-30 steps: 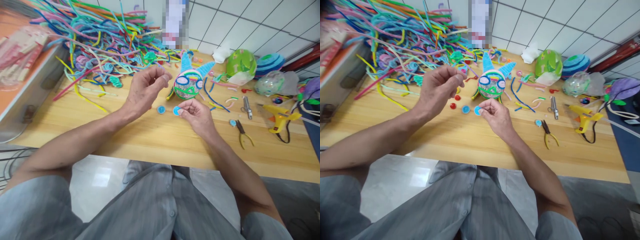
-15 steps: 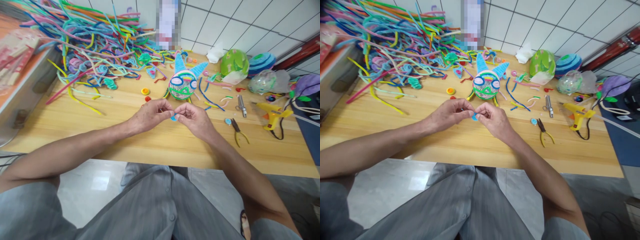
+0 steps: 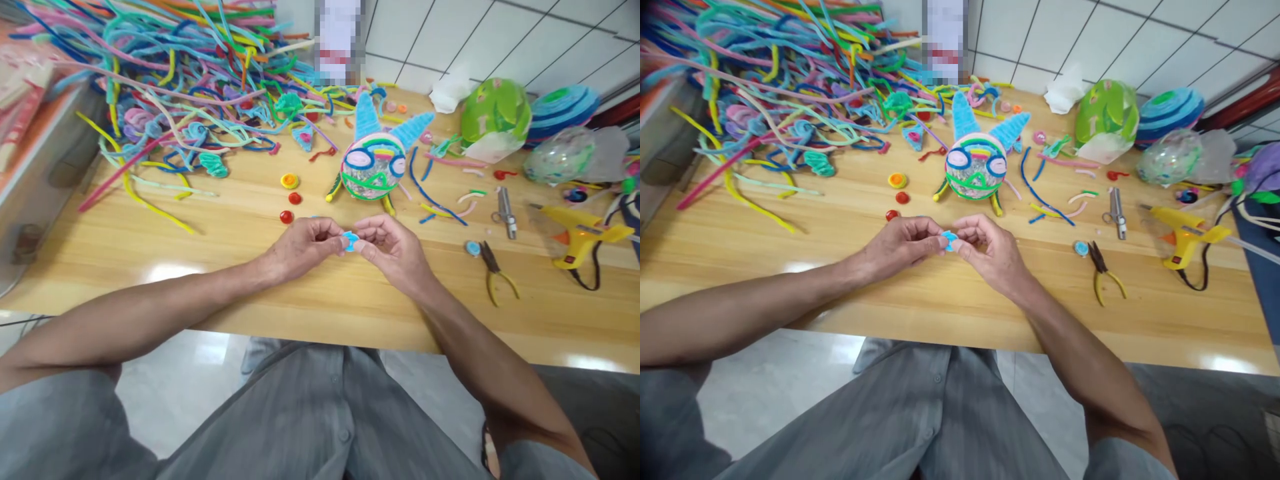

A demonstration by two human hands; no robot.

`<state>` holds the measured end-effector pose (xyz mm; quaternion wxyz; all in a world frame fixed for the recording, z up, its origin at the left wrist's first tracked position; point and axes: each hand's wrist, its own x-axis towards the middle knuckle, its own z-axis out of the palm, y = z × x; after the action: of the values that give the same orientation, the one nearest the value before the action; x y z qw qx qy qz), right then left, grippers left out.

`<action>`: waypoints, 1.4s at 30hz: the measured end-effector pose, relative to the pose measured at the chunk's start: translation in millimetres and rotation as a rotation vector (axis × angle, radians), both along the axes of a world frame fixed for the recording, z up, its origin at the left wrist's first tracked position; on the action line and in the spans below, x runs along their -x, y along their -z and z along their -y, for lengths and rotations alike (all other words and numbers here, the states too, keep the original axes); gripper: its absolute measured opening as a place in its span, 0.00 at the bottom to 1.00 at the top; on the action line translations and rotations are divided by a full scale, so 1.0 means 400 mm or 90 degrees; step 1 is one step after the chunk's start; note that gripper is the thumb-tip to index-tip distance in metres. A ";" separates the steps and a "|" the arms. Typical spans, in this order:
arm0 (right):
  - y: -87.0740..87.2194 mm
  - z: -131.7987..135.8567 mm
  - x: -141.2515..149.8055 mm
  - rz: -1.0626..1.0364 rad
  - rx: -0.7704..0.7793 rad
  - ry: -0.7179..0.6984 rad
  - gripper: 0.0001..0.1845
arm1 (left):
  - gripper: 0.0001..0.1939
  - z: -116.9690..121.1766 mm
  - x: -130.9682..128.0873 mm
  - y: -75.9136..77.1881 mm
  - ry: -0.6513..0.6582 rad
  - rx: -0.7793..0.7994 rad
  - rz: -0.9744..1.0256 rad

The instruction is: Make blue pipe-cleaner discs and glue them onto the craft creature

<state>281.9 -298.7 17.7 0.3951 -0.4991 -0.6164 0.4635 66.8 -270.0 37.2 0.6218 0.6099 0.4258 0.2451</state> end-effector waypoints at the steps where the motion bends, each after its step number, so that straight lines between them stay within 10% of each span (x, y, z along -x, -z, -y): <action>1: -0.001 0.002 0.000 0.003 -0.008 -0.005 0.17 | 0.19 0.001 -0.001 0.001 0.002 0.002 -0.001; 42: -0.014 0.014 0.019 0.060 -0.052 0.035 0.09 | 0.18 0.006 0.004 0.019 0.028 -0.073 -0.007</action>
<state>274.4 -304.3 23.1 0.3983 -0.5203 -0.6390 0.4029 65.2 -272.2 29.6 0.5887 0.6550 0.4013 0.2517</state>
